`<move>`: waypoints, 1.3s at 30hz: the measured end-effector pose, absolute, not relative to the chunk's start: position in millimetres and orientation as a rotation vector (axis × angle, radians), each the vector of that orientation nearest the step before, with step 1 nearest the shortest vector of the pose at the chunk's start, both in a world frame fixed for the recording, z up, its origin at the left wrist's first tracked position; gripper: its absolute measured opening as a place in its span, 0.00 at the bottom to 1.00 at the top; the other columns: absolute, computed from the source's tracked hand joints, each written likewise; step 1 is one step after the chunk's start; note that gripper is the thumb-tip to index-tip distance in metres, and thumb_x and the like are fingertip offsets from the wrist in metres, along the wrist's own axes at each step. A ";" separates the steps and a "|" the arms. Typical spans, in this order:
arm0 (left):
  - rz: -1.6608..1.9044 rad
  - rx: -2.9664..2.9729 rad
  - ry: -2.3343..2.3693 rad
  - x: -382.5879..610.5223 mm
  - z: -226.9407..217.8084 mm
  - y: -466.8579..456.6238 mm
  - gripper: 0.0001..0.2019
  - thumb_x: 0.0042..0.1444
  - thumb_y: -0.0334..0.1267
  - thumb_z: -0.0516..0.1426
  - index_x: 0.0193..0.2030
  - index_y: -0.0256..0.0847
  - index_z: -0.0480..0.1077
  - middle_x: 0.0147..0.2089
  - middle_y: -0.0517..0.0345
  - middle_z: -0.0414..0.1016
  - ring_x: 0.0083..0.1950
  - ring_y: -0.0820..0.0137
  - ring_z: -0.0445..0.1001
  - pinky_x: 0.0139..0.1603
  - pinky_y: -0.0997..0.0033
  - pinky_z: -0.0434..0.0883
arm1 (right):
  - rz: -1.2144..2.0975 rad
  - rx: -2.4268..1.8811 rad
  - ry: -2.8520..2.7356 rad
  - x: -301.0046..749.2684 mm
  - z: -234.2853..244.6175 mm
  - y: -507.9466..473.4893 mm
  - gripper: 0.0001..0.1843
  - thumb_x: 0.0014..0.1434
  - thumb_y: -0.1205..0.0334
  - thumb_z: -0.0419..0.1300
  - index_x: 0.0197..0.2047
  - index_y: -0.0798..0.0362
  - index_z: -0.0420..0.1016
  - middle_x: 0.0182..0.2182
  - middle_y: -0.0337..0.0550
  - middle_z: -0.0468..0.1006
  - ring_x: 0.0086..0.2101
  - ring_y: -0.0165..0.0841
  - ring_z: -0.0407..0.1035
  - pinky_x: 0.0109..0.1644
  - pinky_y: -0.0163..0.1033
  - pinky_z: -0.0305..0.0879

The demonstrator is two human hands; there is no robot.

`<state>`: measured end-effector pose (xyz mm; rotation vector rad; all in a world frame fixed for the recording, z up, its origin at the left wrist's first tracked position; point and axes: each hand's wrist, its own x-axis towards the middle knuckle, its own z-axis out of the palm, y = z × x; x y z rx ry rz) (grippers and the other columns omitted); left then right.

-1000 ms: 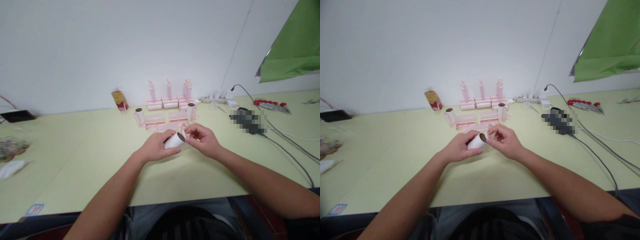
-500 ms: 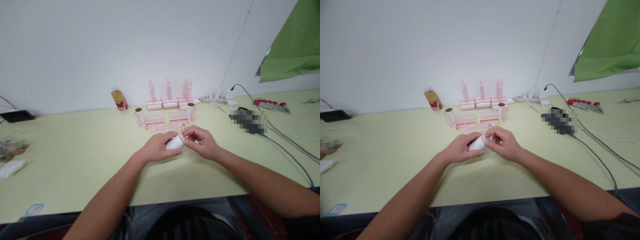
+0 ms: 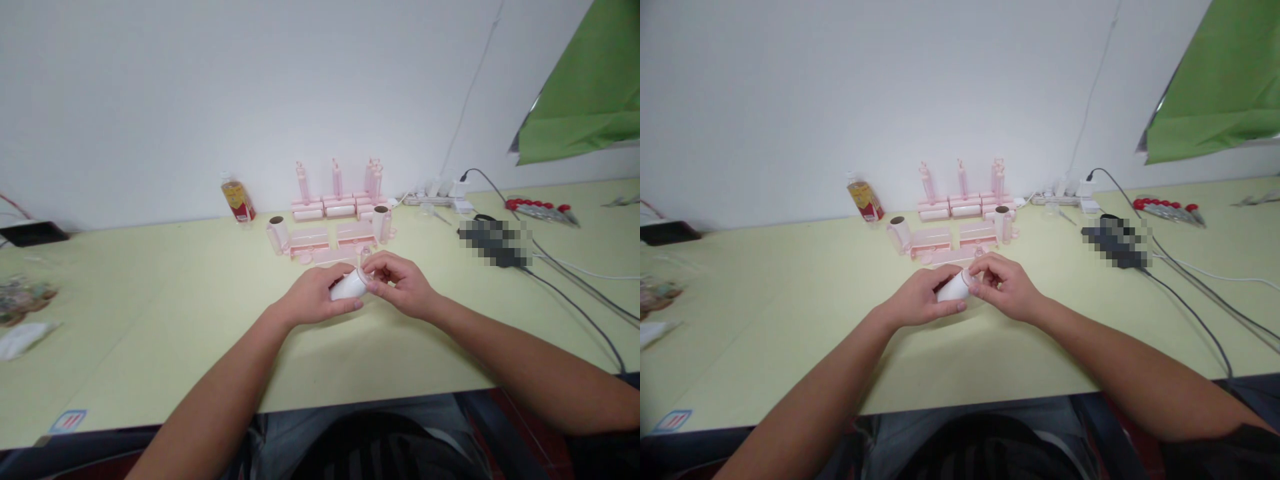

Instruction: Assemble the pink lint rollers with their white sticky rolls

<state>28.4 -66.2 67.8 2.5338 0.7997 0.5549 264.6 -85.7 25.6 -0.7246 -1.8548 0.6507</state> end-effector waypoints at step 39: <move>1.213 2.458 0.924 25.4 54.2 -57.8 0.24 0.62 0.45 0.60 0.62 0.44 0.61 0.57 0.48 0.72 0.51 0.64 0.74 0.51 0.64 0.71 | 0.665 -0.699 -1.815 257.5 21.3 -94.8 0.22 0.63 0.64 0.61 0.60 0.47 0.66 0.44 0.45 0.71 0.32 0.30 0.68 0.36 0.39 0.67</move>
